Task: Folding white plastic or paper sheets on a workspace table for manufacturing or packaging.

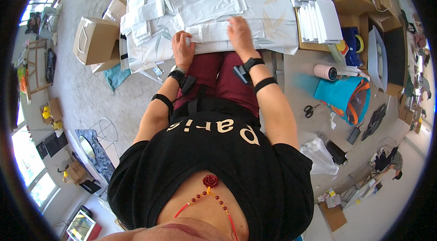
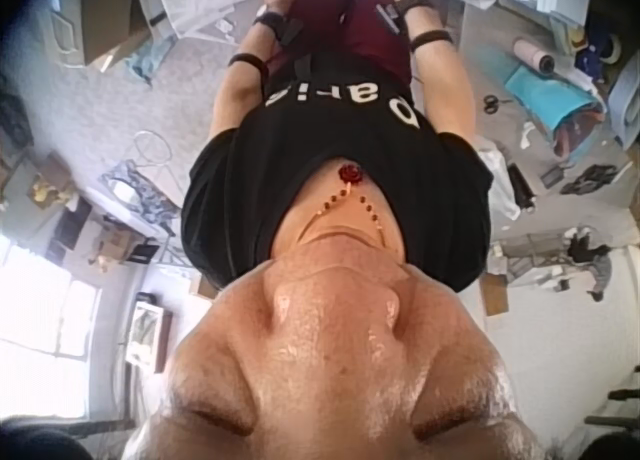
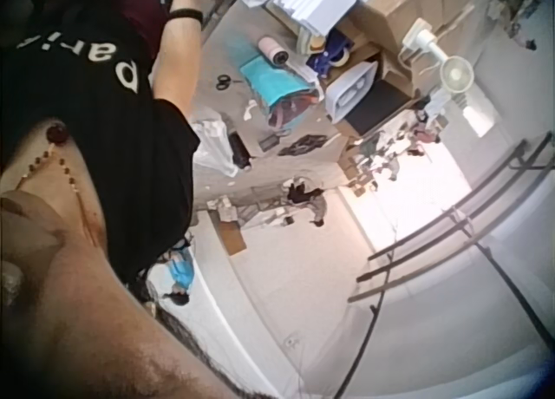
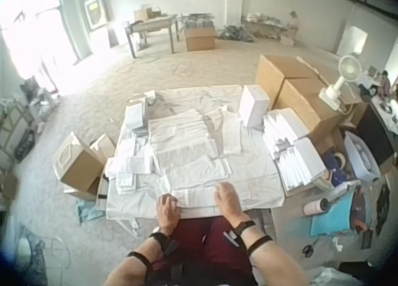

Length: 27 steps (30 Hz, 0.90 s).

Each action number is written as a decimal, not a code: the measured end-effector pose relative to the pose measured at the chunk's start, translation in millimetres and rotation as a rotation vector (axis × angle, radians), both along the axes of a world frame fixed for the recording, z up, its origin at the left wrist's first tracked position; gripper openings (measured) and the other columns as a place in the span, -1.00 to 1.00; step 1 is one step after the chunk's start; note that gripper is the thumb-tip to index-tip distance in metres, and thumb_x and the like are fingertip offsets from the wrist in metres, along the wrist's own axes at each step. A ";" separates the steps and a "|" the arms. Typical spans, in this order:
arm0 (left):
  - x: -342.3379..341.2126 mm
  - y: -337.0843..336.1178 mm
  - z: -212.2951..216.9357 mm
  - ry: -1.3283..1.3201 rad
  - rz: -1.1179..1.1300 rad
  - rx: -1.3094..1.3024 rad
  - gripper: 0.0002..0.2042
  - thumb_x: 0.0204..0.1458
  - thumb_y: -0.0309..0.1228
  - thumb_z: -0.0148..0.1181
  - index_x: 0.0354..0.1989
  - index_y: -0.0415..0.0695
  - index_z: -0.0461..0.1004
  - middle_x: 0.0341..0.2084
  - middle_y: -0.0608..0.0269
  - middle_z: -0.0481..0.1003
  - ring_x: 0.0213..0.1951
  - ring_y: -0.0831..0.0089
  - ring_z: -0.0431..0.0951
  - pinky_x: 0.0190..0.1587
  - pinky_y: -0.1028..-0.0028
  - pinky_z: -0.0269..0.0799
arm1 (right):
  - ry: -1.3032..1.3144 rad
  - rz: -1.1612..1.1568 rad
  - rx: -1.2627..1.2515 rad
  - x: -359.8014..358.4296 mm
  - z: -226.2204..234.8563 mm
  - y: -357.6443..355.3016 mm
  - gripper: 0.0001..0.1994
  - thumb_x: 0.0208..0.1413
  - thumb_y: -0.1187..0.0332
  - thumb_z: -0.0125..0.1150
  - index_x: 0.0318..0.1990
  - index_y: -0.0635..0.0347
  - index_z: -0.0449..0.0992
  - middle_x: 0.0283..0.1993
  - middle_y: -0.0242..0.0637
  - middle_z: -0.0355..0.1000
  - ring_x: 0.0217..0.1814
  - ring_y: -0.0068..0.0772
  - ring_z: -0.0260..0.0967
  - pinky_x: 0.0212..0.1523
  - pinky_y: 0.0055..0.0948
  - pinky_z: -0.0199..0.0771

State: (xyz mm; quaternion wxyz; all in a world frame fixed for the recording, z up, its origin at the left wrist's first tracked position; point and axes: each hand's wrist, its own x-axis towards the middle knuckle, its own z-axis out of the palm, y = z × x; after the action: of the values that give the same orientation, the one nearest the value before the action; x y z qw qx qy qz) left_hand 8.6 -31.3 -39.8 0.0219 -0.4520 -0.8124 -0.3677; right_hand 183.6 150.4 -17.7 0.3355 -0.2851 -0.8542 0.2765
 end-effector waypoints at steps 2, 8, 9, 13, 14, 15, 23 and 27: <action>-0.6 -0.4 -1.4 0.007 0.004 0.002 -0.70 -0.15 -0.59 0.31 -0.21 -0.08 0.46 -0.07 0.15 0.45 0.05 0.05 0.43 0.11 0.13 0.31 | -0.014 0.114 -0.128 -24.2 5.4 -18.3 -0.82 0.11 0.56 0.23 -0.13 0.19 0.52 -0.17 -0.10 0.49 -0.03 0.03 0.46 0.03 -0.08 0.47; -0.4 3.1 -1.2 0.024 -0.005 0.001 -0.71 -0.16 -0.58 0.32 -0.22 -0.08 0.46 -0.08 0.16 0.46 0.04 0.05 0.44 0.10 0.12 0.32 | -0.149 0.149 -0.105 -52.0 -14.1 -35.8 -0.81 0.09 0.54 0.30 -0.14 0.19 0.53 -0.18 -0.15 0.52 -0.07 -0.04 0.49 0.00 -0.13 0.49; -0.6 3.7 -1.6 0.026 -0.006 0.002 -0.71 -0.16 -0.58 0.32 -0.22 -0.08 0.46 -0.08 0.16 0.46 0.04 0.04 0.44 0.11 0.12 0.32 | -0.147 0.140 -0.113 -52.4 -18.0 -36.6 -0.80 0.08 0.54 0.31 -0.13 0.19 0.53 -0.19 -0.16 0.53 -0.07 -0.05 0.49 0.00 -0.13 0.49; -0.1 0.6 -0.9 -0.050 0.017 0.059 -0.72 -0.14 -0.61 0.30 -0.21 -0.10 0.46 -0.13 0.13 0.47 0.02 0.02 0.45 0.11 0.11 0.34 | -0.168 0.148 -0.156 -52.6 -20.5 -38.5 -0.76 0.03 0.49 0.38 -0.12 0.13 0.55 -0.13 -0.19 0.54 0.01 -0.01 0.47 0.07 -0.10 0.47; -0.6 0.3 -1.1 -0.070 0.029 0.079 -0.72 -0.13 -0.61 0.29 -0.21 -0.11 0.46 -0.16 0.12 0.48 -0.02 0.04 0.47 0.08 0.13 0.37 | -0.174 0.145 -0.162 -52.0 -21.7 -38.7 -0.74 0.03 0.48 0.39 -0.10 0.12 0.56 -0.12 -0.20 0.54 0.01 -0.02 0.47 0.07 -0.11 0.47; -0.6 0.4 -1.3 -0.090 0.041 0.100 -0.73 -0.11 -0.61 0.29 -0.21 -0.12 0.46 -0.19 0.12 0.49 -0.06 0.05 0.50 0.05 0.14 0.41 | -0.180 0.140 -0.169 -51.6 -22.9 -38.8 -0.72 0.02 0.47 0.40 -0.08 0.10 0.57 -0.12 -0.21 0.54 0.01 -0.03 0.47 0.07 -0.12 0.47; 7.3 6.2 10.6 -0.884 0.293 0.394 -0.88 0.25 -0.47 0.22 -0.19 -0.27 0.46 -0.35 0.23 0.57 -0.33 0.53 0.56 -0.23 0.47 0.51 | -0.229 0.157 -0.144 -49.3 -21.1 -39.7 -0.55 -0.05 0.35 0.50 0.07 0.01 0.62 -0.08 -0.26 0.54 0.05 -0.09 0.46 0.14 -0.17 0.46; 7.2 8.6 8.6 -1.035 0.225 0.439 -0.82 0.30 -0.41 0.17 -0.12 -0.31 0.46 -0.35 0.27 0.57 -0.33 0.56 0.55 -0.21 0.46 0.53 | -0.229 0.165 -0.101 -48.9 -22.1 -39.7 -0.50 -0.07 0.29 0.52 0.12 0.00 0.62 -0.04 -0.25 0.53 0.11 -0.10 0.44 0.18 -0.19 0.44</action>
State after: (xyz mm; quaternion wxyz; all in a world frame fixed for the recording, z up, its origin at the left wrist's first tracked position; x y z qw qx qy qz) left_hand 15.8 -22.7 -31.3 -0.2462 -0.1088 -0.6649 -0.6967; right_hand 134.8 110.7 -39.8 0.1974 -0.2601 -0.8924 0.3114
